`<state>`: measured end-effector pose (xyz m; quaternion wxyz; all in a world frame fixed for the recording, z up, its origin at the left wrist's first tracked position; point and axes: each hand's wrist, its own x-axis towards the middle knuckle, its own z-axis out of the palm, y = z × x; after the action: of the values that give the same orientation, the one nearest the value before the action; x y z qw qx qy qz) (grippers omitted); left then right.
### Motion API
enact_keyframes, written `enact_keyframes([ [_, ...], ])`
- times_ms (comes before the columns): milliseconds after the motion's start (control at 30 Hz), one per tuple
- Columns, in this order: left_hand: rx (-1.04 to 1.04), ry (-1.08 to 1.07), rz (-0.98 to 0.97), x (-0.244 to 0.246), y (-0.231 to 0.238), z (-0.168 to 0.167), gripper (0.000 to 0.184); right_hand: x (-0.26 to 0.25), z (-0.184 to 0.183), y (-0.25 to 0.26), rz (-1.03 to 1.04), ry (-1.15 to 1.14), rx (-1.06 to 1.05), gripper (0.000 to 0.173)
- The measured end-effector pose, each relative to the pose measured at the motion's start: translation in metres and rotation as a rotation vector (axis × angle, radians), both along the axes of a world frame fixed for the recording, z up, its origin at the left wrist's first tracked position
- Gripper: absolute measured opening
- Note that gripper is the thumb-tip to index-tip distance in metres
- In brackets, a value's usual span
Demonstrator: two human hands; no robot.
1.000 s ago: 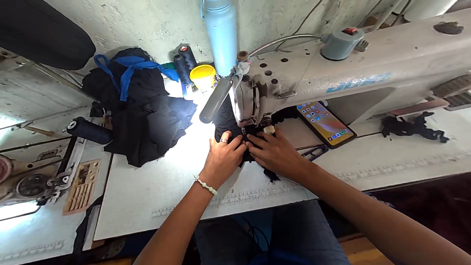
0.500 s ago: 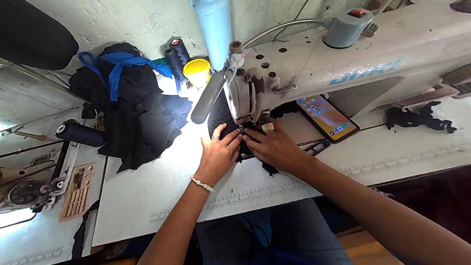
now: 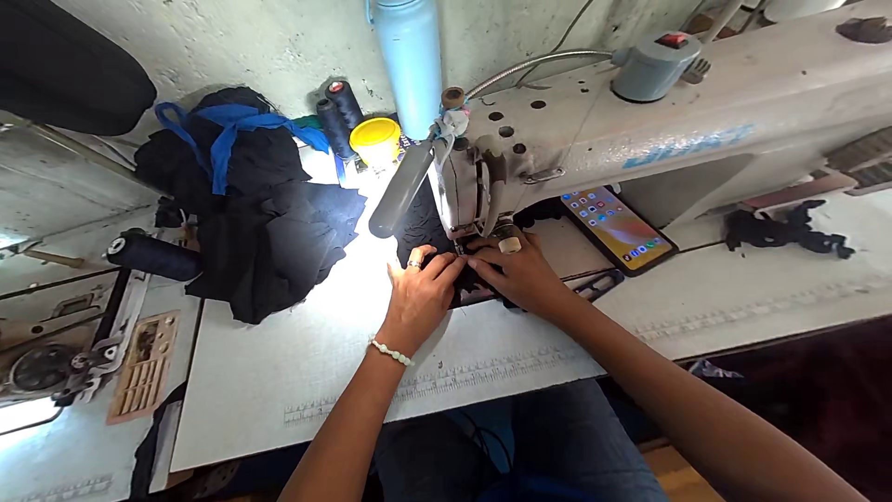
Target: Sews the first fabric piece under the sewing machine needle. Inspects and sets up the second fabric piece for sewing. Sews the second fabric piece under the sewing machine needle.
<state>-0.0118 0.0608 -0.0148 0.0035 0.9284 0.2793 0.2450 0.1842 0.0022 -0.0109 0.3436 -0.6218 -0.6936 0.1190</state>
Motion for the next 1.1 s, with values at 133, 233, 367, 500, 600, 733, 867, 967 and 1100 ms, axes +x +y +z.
enact_keyframes([
  [133, 0.003, 0.019, -0.018, 0.000, -0.001, 0.001, 0.030, -0.009, 0.014, 0.011, -0.165, 0.115, -0.087, 0.010],
  [233, 0.058, 0.010, -0.035, -0.001, -0.001, -0.001, 0.028, -0.015, 0.024, 0.017, -0.222, 0.128, -0.271, 0.013],
  [367, 0.102, -0.008, -0.048, -0.001, -0.002, -0.004, 0.027, -0.020, 0.025, 0.021, -0.268, 0.109, -0.329, 0.016],
  [500, 0.112, -0.004, -0.041, -0.001, -0.003, -0.005, 0.026, -0.022, 0.018, 0.022, -0.278, 0.065, -0.280, 0.017],
  [600, 0.123, -0.007, -0.043, -0.002, -0.004, -0.007, 0.026, -0.019, 0.014, 0.024, -0.289, 0.089, -0.237, 0.021],
  [733, 0.116, 0.017, -0.063, -0.002, -0.004, -0.007, 0.021, -0.015, 0.019, 0.029, -0.275, 0.139, -0.305, 0.024],
  [867, 0.091, 0.037, -0.054, -0.001, -0.003, -0.005, 0.022, -0.013, 0.022, 0.034, -0.230, 0.148, -0.364, 0.019],
  [967, -0.012, 0.005, -0.053, -0.003, -0.001, -0.003, 0.026, -0.015, 0.015, 0.029, -0.238, 0.096, -0.266, 0.020],
  [1100, -0.142, -0.053, 0.045, 0.000, -0.004, 0.007, 0.023, -0.019, 0.003, 0.000, -0.197, -0.015, 0.052, 0.019],
])
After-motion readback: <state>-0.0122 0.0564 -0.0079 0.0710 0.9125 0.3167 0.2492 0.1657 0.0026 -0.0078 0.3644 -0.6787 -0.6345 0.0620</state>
